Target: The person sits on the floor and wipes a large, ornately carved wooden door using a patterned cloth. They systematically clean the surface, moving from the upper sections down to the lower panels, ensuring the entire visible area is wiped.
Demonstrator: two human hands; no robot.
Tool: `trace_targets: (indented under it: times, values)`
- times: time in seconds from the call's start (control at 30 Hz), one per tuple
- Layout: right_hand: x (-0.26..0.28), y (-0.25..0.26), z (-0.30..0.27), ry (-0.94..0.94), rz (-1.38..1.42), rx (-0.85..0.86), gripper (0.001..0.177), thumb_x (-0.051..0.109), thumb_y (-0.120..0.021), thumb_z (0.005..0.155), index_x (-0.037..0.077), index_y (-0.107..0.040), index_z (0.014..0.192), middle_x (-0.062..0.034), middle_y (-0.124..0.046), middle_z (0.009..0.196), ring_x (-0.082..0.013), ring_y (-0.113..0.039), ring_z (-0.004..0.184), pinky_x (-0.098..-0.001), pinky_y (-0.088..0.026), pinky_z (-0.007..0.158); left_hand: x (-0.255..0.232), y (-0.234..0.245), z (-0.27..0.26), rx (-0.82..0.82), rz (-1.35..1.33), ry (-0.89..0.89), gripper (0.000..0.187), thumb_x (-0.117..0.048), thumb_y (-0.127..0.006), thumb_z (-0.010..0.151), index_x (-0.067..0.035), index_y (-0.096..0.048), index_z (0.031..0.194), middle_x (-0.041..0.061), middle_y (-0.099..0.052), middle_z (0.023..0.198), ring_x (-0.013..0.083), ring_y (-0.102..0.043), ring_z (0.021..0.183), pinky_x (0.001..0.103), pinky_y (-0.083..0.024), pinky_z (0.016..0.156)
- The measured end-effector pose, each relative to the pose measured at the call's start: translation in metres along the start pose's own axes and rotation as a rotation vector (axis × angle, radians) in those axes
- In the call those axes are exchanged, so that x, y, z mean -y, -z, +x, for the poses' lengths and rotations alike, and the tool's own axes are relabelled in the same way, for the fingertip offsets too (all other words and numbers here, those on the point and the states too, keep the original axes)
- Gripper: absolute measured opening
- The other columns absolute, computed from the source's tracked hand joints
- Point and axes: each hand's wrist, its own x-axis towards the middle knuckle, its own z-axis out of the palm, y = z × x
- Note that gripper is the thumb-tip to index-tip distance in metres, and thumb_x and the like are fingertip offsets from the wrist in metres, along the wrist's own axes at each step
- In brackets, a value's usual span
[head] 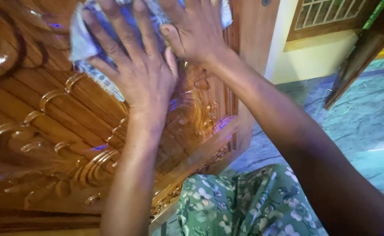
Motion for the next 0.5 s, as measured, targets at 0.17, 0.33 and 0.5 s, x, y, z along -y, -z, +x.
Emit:
trace_targets:
  times: [0.17, 0.33, 0.5]
  values:
    - [0.002, 0.001, -0.024, -0.072, -0.093, 0.160, 0.069, 0.058, -0.048, 0.109, 0.022, -0.033, 0.166, -0.0204, -0.034, 0.162, -0.0452, -0.033, 0.147, -0.0676, -0.023, 0.119, -0.003, -0.032, -0.023, -0.104, -0.013, -0.084, 0.089, -0.052, -0.070, 0.100, -0.019, -0.027, 0.170, 0.025, -0.010, 0.169, 0.0550, -0.009, 0.157, 0.084, -0.005, 0.115]
    - [0.010, 0.000, -0.046, -0.171, -0.096, 0.326, 0.077, 0.055, -0.051, 0.105, 0.023, -0.025, 0.171, -0.0204, -0.008, 0.174, -0.0474, -0.003, 0.160, -0.0708, -0.004, 0.128, -0.005, -0.062, -0.046, -0.147, -0.006, -0.105, 0.082, -0.052, -0.068, 0.106, -0.022, -0.027, 0.170, 0.022, -0.008, 0.171, 0.0494, -0.007, 0.159, 0.081, 0.003, 0.117]
    - [0.017, -0.010, -0.095, -0.154, 0.014, 0.222, 0.079, 0.047, -0.055, 0.106, 0.022, -0.021, 0.172, -0.0235, 0.002, 0.175, -0.0479, 0.004, 0.162, -0.0723, -0.008, 0.128, -0.020, -0.092, -0.083, -0.080, 0.071, -0.098, 0.079, -0.055, -0.061, 0.105, -0.022, -0.030, 0.171, 0.021, -0.012, 0.176, 0.0478, -0.010, 0.160, 0.081, -0.002, 0.109]
